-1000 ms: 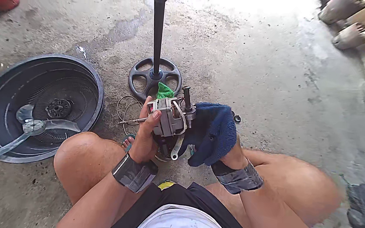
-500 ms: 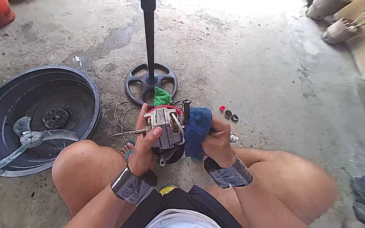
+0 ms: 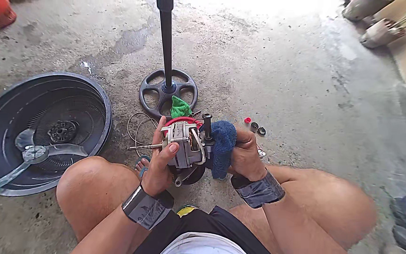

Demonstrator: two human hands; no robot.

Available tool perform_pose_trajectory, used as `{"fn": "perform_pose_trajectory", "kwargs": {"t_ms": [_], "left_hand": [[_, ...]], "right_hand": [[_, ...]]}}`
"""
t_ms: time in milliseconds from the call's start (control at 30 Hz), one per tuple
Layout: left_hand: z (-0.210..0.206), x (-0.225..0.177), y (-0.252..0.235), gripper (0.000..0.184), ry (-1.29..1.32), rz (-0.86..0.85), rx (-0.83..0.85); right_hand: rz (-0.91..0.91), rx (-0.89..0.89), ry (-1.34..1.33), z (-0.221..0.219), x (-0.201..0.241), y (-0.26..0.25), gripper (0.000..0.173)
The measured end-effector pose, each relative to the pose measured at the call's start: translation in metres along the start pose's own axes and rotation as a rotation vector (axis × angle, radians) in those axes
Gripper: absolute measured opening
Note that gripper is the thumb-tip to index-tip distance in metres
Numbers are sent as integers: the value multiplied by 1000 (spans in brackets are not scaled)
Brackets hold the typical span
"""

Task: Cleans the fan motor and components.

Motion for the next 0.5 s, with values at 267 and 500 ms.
{"fn": "perform_pose_trajectory", "kwargs": {"t_ms": [267,500], "left_hand": [[4,1,0,97,-1,-98,65],[0,0,6,108,-207,-217,-29]], "right_hand": [[-138,-462,-387,15,14,31,40],[-157,-187,174,16,1,50,33]]}}
Point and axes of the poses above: each hand's wrist, its own y-axis away from the middle knuckle, its own z-axis out of the back of the hand, x = y × z, the point moved 1 cm from there along -y, towards the middle knuckle, and after that the axes turned 11 degrees about z, right-handed, at the moved point
